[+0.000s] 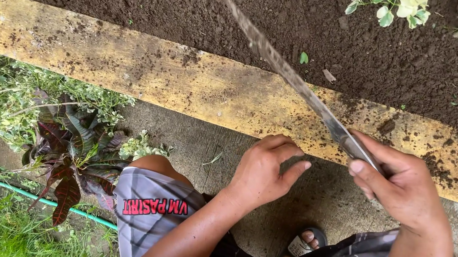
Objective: Cutting plant stems and planting them into a low garden bed.
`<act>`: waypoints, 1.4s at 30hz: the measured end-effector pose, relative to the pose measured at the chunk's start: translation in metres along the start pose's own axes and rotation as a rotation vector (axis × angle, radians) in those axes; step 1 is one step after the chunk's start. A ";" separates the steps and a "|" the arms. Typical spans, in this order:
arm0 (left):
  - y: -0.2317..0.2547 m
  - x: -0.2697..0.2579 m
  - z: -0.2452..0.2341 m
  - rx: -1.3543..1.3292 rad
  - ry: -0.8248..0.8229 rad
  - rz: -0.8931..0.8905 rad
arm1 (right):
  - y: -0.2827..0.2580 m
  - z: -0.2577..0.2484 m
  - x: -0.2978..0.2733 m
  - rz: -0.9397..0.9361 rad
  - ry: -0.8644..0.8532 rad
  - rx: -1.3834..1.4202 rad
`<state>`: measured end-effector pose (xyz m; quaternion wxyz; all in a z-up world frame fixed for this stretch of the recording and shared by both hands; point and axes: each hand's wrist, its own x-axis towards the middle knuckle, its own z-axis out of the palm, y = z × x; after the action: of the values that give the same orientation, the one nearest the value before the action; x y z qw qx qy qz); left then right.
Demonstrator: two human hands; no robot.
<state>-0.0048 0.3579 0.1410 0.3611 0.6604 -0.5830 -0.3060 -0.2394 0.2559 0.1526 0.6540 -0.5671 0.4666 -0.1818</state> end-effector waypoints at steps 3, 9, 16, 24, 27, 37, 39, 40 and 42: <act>0.008 -0.001 0.000 -0.003 -0.124 -0.098 | 0.022 0.000 0.013 -0.140 -0.127 0.004; -0.007 -0.007 0.009 0.304 -0.430 -0.150 | 0.029 0.026 0.042 0.052 -0.227 -0.142; 0.009 -0.021 -0.011 0.446 -0.595 -0.261 | 0.018 0.063 0.055 -0.048 -0.158 -0.781; 0.020 -0.036 -0.027 0.454 -0.643 -0.351 | 0.028 0.101 0.063 -0.018 -0.167 -0.874; 0.018 -0.038 -0.028 0.407 -0.664 -0.334 | 0.021 0.106 0.058 -0.018 -0.078 -0.826; 0.021 -0.034 -0.024 0.438 -0.672 -0.264 | 0.034 0.095 0.065 -0.051 -0.042 -1.034; 0.022 -0.033 -0.025 0.460 -0.713 -0.241 | 0.019 0.102 0.054 -0.033 -0.013 -0.984; 0.021 -0.031 -0.026 0.463 -0.715 -0.233 | 0.018 0.104 0.053 -0.031 -0.004 -0.983; 0.020 -0.027 -0.026 0.516 -0.717 -0.232 | 0.014 0.107 0.052 -0.025 0.020 -0.828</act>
<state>0.0018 0.3863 0.1717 -0.0763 0.6422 -0.6504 -0.3985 -0.1304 0.2818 0.1102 0.3636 -0.7861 0.4998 0.0080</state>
